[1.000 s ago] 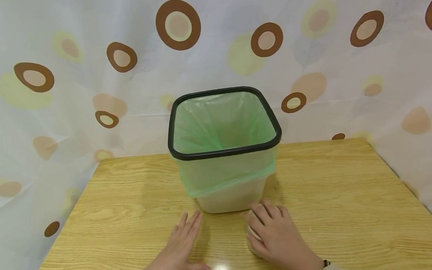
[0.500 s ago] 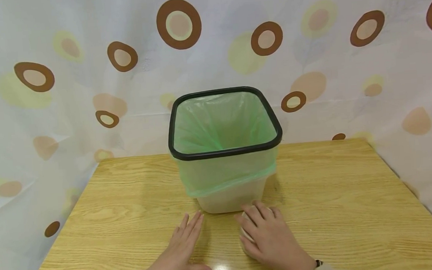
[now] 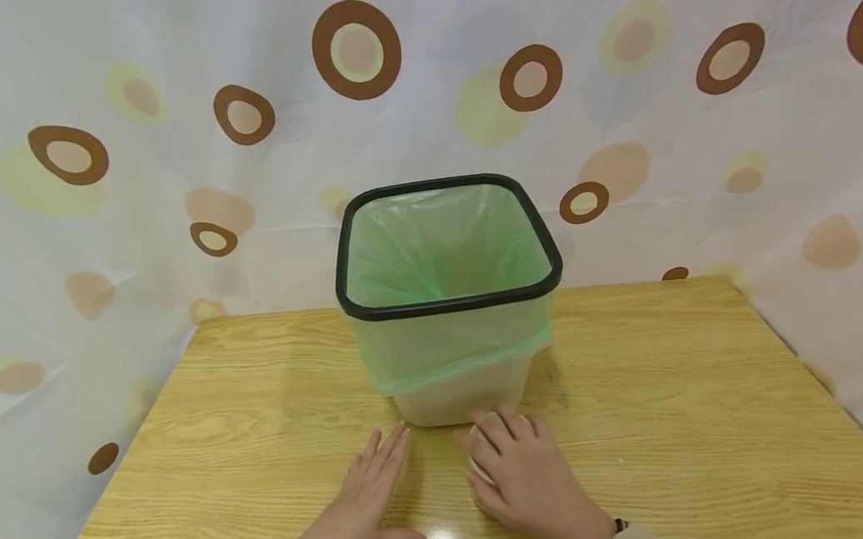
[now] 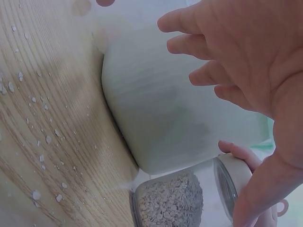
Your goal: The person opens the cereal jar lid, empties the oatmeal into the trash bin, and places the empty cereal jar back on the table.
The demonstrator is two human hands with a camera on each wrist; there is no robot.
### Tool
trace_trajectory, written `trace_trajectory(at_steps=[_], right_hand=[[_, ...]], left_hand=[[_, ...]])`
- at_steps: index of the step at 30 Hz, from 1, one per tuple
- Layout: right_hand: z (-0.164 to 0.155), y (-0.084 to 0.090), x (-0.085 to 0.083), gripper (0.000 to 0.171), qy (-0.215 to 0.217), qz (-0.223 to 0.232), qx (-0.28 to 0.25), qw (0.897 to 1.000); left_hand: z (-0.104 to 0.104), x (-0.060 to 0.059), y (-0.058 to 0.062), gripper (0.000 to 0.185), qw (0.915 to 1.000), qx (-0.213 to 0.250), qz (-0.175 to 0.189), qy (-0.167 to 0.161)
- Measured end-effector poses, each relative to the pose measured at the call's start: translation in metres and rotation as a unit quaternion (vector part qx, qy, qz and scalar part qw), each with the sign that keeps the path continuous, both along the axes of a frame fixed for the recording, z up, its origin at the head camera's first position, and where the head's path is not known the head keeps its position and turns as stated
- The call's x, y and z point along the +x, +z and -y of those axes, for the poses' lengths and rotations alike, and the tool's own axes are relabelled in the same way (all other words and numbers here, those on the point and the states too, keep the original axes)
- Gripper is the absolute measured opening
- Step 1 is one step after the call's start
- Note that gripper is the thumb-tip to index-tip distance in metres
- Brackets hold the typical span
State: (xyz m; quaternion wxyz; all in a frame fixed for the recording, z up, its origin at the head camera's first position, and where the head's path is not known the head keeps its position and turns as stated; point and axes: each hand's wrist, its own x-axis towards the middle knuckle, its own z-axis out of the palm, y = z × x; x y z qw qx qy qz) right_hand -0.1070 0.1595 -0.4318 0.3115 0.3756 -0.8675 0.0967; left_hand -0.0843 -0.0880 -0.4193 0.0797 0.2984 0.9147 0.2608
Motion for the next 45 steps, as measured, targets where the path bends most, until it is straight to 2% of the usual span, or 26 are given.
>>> trace_trajectory(at_steps=[17, 27, 33, 45], right_hand=[[0.012, -0.001, 0.000, 0.051, 0.003, -0.006, -0.009, 1.000], [0.015, -0.001, 0.002, 0.049, -0.001, 0.014, -0.010, 1.000], [0.017, -0.001, 0.003, 0.054, -0.006, 0.016, -0.005, 1.000], [0.024, 0.000, 0.004, 0.051, -0.008, 0.019, -0.004, 1.000]], left_hand=[[-0.005, 0.001, -0.005, 0.111, 0.9999, -0.007, 0.007, -0.007], [-0.009, 0.002, -0.010, 0.109, 0.9997, 0.000, 0.024, -0.003], [-0.011, 0.003, -0.011, 0.108, 0.9996, -0.008, 0.026, 0.002], [-0.016, 0.005, -0.012, 0.106, 0.9981, 0.000, 0.060, 0.015]])
